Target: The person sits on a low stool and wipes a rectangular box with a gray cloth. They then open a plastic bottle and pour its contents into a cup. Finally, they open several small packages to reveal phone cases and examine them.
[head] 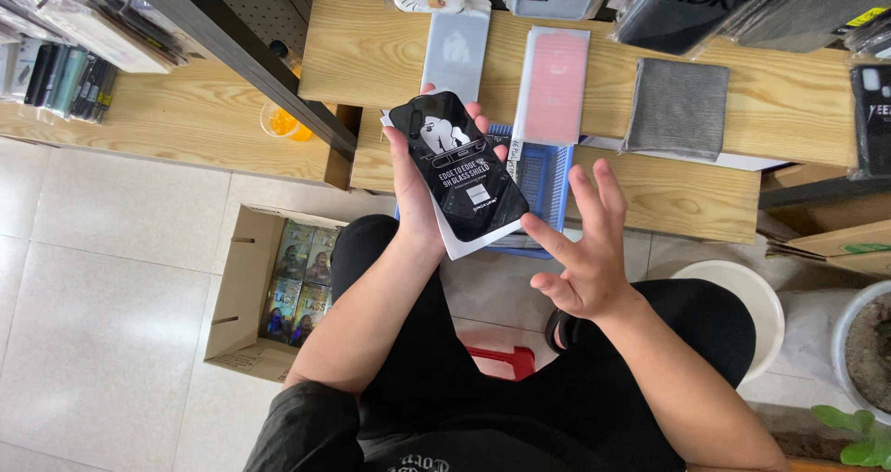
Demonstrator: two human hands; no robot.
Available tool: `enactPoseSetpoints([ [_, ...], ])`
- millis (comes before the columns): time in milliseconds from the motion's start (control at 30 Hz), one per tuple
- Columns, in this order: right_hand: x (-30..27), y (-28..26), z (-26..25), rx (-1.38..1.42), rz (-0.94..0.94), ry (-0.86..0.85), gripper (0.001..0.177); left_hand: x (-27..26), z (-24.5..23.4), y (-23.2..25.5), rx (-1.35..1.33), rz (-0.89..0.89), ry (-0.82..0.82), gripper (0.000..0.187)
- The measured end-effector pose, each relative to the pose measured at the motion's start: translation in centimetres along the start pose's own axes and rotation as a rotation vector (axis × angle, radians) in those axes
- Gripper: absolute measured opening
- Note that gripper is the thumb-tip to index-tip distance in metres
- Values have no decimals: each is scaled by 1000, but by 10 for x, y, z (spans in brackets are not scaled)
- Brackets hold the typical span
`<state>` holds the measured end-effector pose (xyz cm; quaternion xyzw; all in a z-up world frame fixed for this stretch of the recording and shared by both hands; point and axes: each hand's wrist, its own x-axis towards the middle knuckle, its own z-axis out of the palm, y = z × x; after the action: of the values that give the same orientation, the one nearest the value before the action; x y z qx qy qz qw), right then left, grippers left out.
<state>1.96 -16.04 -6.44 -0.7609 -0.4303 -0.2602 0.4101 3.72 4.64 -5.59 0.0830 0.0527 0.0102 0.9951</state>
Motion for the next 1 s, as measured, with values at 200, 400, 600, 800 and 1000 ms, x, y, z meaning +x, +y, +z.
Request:
enactPoseSetpoints([
  [200,0,1,-5,-24,7,-7,66,-1,2,-4,42,35,-23,70],
  [400,-1,-1,2,-30,-52,19,65,-1,0,-6,62,47,-22,63],
  [600,0,-11,9,-12,-127,-7,63,-4,-5,-15,144,34,-26,59],
  [800,5,-17,7,60,-161,-14,63,-9,-1,-16,310,8,-105,63],
  [1000,4,-14,-1,101,-122,-84,66,-12,-14,-28,736,-23,-244,75],
])
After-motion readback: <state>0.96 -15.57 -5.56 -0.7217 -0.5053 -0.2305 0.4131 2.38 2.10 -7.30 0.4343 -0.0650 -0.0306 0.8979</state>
